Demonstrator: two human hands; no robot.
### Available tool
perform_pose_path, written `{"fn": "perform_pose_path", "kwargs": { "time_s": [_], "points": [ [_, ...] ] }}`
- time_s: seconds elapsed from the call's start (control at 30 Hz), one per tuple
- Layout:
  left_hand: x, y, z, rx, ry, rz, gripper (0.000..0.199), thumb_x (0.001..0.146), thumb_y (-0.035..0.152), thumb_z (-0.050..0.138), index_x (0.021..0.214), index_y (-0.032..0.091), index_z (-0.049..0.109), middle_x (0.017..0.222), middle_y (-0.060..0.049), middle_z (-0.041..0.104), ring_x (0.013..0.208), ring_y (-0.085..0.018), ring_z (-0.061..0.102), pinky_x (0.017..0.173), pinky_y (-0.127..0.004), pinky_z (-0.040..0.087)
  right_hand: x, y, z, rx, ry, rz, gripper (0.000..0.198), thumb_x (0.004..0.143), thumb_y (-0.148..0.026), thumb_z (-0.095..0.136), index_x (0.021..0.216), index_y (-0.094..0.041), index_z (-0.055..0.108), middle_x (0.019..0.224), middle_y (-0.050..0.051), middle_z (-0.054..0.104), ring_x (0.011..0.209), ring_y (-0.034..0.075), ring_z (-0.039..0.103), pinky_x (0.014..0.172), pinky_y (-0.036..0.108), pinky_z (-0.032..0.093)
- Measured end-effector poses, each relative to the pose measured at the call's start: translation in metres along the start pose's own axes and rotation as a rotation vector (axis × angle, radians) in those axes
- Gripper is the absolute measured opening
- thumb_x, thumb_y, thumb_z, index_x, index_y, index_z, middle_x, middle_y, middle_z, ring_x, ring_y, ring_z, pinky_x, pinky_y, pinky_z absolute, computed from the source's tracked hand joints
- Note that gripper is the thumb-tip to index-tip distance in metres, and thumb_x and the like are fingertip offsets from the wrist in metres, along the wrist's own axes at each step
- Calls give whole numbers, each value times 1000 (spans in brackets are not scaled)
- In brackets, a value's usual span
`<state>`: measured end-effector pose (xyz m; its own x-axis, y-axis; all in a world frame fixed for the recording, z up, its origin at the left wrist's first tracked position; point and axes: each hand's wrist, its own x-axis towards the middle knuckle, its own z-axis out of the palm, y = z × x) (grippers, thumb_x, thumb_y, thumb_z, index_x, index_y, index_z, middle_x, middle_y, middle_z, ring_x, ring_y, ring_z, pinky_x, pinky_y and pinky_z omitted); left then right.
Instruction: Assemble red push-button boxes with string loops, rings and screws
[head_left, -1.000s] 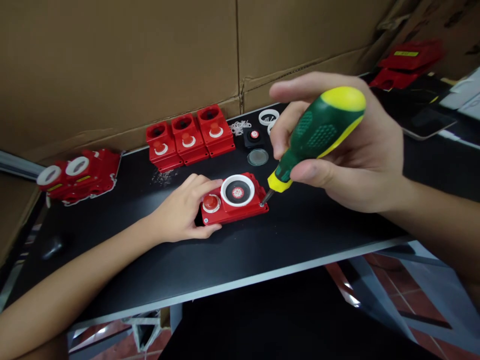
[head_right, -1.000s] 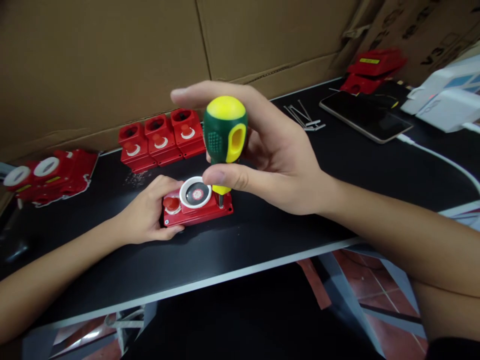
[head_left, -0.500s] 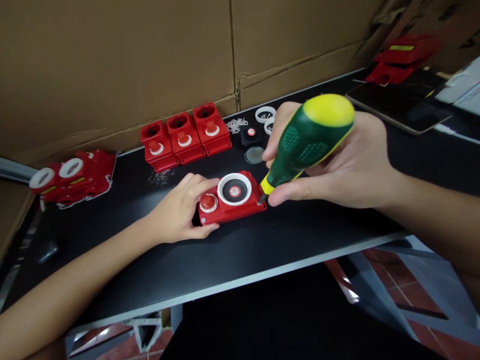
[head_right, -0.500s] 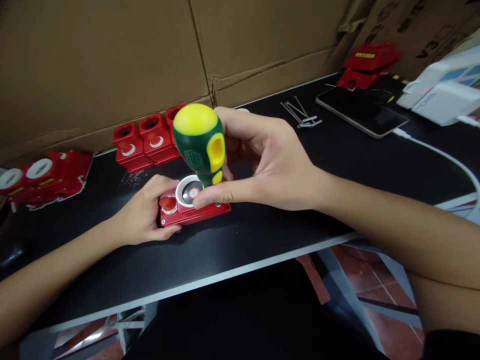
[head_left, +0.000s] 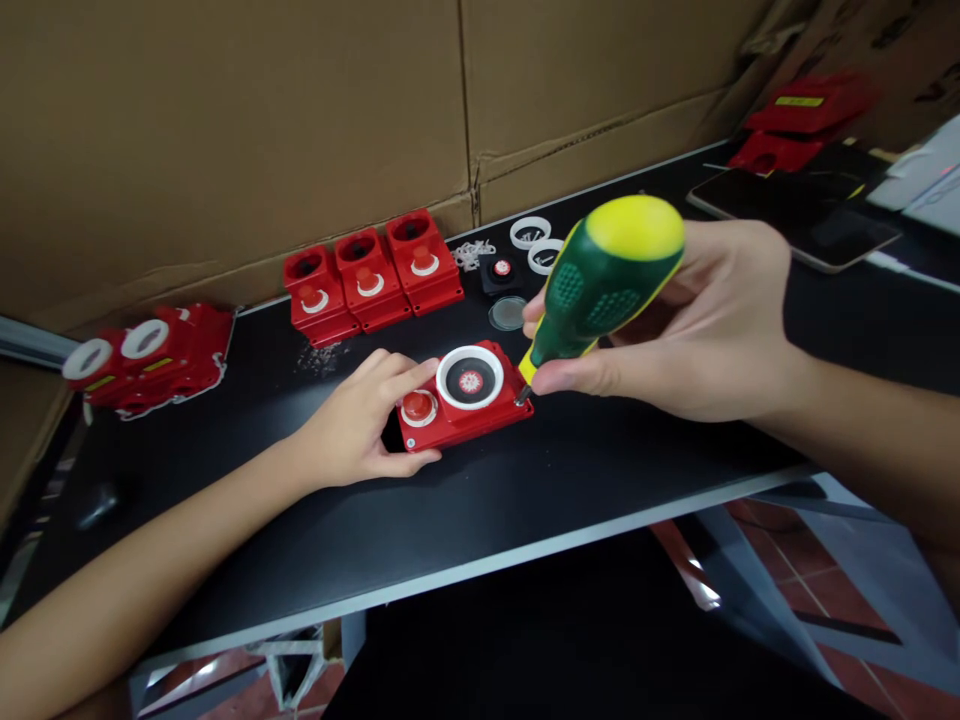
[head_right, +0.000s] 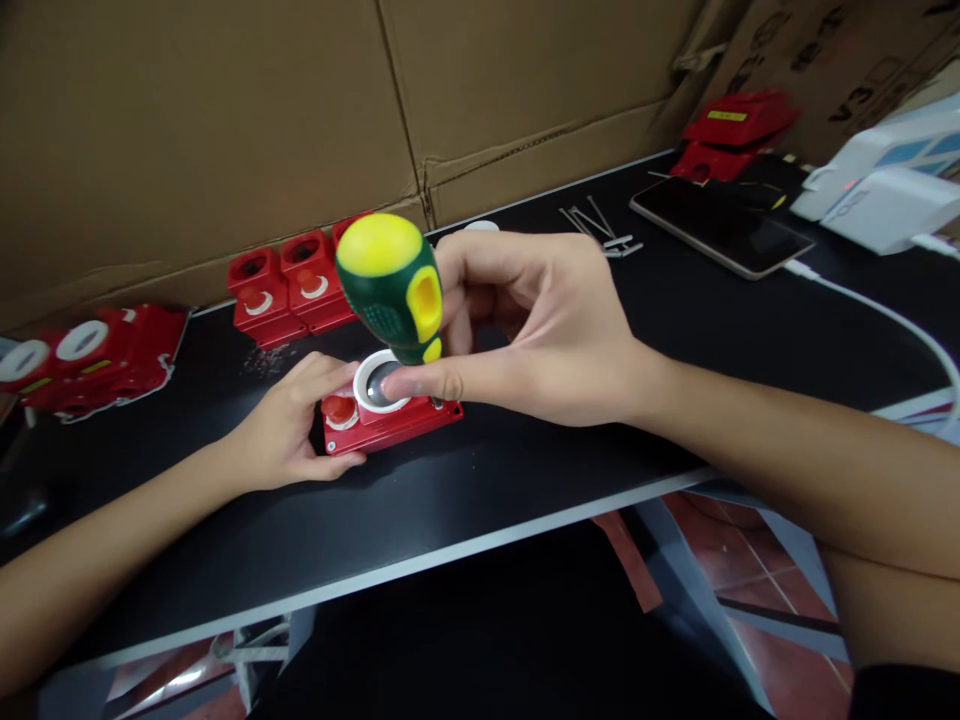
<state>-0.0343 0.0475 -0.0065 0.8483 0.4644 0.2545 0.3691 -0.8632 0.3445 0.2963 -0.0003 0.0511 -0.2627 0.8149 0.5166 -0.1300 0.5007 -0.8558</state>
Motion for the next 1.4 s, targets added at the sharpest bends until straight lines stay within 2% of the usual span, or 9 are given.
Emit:
{"fn": "perform_pose_path", "kwargs": {
  "time_s": [0.13,0.4,0.6,0.77,0.87,1.07,1.17,1.3,1.4],
  "points": [
    [0,-1,-1,0,17,38,88,104,62,82,176,29,45,140,-15,73,111,-32,69,104,-53,61,1,-2,1,29,18,17,37,67,-20,112,80,-21,77,79,-4,73,50,8,63,46,26,58],
    [4,-4,-8,-96,31,41,82,110,63,78,180,37,45,153,-15,74,124,-33,69,113,-54,58,-1,-4,1,89,-46,135,23,83,-20,102,94,-19,82,95,-2,82,41,3,56,30,19,38],
    [3,-7,-8,-126,-17,-70,85,107,76,74,176,32,53,145,-16,77,124,-36,67,115,-58,56,-2,-1,-2,137,-108,175,20,92,-23,96,110,-20,87,110,3,88,52,4,62,34,16,42],
    [3,-6,-7,-117,-14,-65,83,108,74,73,177,33,52,143,-15,77,121,-34,66,115,-56,56,2,3,-2,90,-187,94,24,100,-25,88,122,-17,84,107,4,85,63,7,68,39,15,44],
    [4,-4,-7,-102,-9,-50,83,110,73,72,179,34,49,145,-15,76,122,-34,66,114,-55,56,7,8,-6,3,-180,51,24,93,-25,95,113,-20,83,103,1,80,63,6,64,50,20,54],
    [5,-4,-6,-68,-4,-19,84,110,69,74,181,34,44,150,-15,75,123,-34,67,115,-56,55,8,11,-5,-146,-104,-100,37,74,-35,110,94,-25,80,96,0,75,86,16,68,73,31,65],
    [5,-3,-6,-76,18,15,84,111,64,76,182,36,41,151,-14,75,123,-33,67,114,-53,55,3,6,2,-146,-29,-91,39,73,-34,111,87,-24,76,90,-1,71,79,15,64,66,31,61],
    [4,-3,-6,-77,4,-14,83,111,66,74,182,34,43,149,-14,75,123,-33,67,115,-53,54,-4,0,9,-2,50,68,44,70,-32,112,82,-23,71,78,-4,65,62,10,55,55,29,53],
    [3,-3,-6,-72,-10,-43,83,111,69,73,181,32,46,151,-15,75,125,-34,66,116,-55,54,-5,-1,10,42,71,76,47,64,-36,116,86,-23,77,79,-3,69,65,11,59,56,28,55]
  ]
}}
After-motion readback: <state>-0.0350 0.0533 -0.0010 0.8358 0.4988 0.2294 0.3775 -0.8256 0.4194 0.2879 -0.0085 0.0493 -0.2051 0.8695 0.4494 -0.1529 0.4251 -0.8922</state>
